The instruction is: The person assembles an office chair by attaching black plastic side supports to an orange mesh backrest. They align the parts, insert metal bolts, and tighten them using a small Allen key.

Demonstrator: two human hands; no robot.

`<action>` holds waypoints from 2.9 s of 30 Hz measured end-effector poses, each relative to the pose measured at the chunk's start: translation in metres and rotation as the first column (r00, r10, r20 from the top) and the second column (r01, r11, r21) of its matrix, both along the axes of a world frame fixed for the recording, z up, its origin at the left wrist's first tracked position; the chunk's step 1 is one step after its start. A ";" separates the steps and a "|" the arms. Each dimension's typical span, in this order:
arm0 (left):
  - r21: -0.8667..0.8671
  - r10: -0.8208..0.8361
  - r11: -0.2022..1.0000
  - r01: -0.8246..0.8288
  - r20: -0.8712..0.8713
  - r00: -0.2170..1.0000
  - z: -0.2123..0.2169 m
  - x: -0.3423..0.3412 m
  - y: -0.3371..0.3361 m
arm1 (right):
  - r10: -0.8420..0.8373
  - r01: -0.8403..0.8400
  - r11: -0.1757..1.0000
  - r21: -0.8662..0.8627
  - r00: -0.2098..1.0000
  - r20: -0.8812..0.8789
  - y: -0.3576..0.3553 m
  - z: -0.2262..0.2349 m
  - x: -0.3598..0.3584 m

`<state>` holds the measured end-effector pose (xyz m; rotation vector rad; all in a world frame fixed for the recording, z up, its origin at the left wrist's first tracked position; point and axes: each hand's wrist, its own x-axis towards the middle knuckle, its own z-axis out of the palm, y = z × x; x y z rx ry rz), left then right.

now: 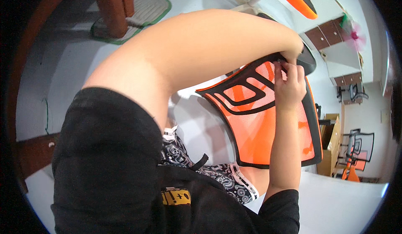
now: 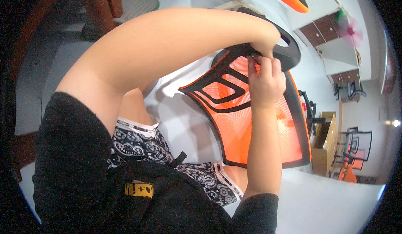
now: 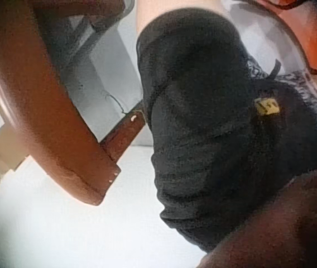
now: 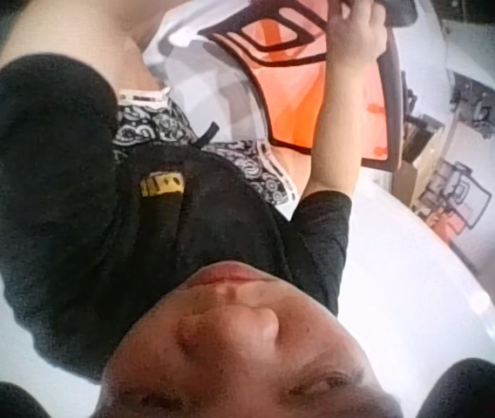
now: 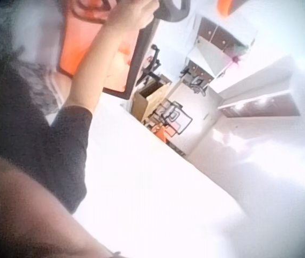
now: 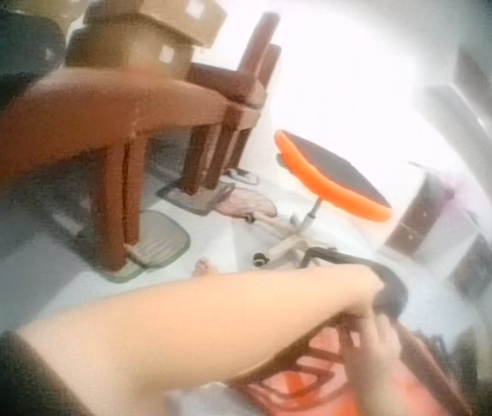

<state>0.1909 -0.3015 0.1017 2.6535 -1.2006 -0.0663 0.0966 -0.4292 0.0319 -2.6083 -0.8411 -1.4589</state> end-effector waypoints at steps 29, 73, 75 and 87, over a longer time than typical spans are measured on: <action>-0.049 0.116 0.992 -0.116 -0.008 0.993 -0.004 -0.006 0.007 | 0.105 -0.112 0.989 0.101 0.992 0.077 0.005 -0.006 -0.003; -0.068 0.126 0.990 -0.126 -0.015 0.992 0.002 -0.018 0.016 | 0.052 -0.061 0.906 0.418 0.998 0.033 0.022 -0.023 -0.011; -0.068 0.121 0.990 -0.123 -0.026 0.992 0.003 -0.018 0.016 | 0.058 -0.063 0.905 0.420 0.998 0.025 0.022 -0.023 -0.012; -0.084 0.116 0.990 -0.116 -0.009 0.993 0.003 -0.021 0.017 | 0.091 -0.103 0.922 0.373 0.995 0.048 0.017 -0.026 -0.009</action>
